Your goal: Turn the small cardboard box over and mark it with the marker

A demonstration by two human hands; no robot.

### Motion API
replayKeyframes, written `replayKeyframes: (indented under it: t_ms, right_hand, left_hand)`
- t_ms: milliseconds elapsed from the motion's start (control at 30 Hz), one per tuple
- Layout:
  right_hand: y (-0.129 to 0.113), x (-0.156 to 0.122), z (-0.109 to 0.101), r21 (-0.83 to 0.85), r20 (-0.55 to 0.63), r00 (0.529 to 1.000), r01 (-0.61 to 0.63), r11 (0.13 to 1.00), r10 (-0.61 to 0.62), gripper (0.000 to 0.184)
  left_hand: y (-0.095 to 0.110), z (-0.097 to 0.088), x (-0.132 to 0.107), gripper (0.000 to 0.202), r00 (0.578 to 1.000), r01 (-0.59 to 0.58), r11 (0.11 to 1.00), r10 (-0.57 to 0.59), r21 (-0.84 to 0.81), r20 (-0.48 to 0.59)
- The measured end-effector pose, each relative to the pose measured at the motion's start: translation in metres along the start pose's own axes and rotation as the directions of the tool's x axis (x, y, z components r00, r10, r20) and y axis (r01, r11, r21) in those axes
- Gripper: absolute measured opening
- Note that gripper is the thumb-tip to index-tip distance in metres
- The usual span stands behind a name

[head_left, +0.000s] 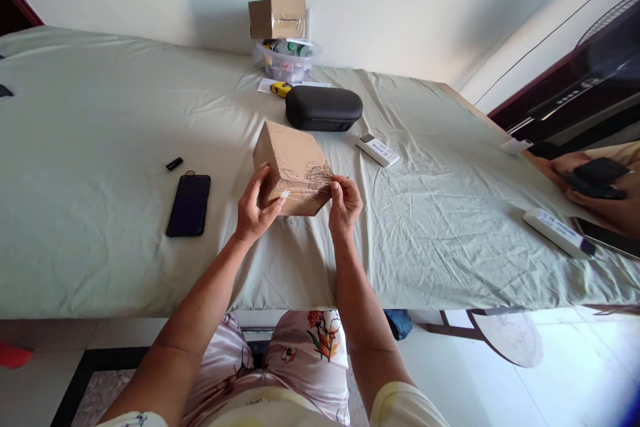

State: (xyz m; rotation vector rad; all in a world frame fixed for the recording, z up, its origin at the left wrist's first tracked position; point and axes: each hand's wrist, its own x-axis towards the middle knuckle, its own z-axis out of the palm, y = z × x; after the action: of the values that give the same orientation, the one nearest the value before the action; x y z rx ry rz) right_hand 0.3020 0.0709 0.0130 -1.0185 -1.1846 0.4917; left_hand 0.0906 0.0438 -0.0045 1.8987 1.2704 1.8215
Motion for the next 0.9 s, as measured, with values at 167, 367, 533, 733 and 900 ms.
replayKeyframes:
  t_ms: [167,367,533,733,900]
  right_hand:
    - [0.014,-0.007,0.011,0.067,0.078,0.973,-0.221,0.973,0.216,0.043]
    - [0.021,-0.016,0.022,0.011,0.165,0.912,-0.383,0.924,0.376,0.044]
    - [0.016,-0.019,0.02,-0.21,0.188,0.914,-0.32,0.924,0.359,0.038]
    - [0.011,-0.02,0.015,-0.432,0.329,0.893,-0.147,0.89,0.308,0.027]
    - [0.009,-0.021,0.015,-0.63,0.425,0.817,-0.041,0.776,0.388,0.02]
  left_hand:
    - [0.005,-0.007,0.007,0.044,0.986,-0.138,0.99,0.141,0.041,-0.087]
    - [0.006,-0.009,0.008,0.034,0.967,-0.18,0.946,0.221,0.269,-0.129]
    - [0.004,-0.007,0.007,0.038,0.98,-0.116,0.954,0.154,0.276,-0.123]
    - [0.001,-0.003,0.006,0.049,0.966,-0.139,0.964,0.183,0.228,-0.184]
    - [-0.002,0.0,0.003,0.049,0.984,-0.09,0.982,0.114,0.164,-0.138]
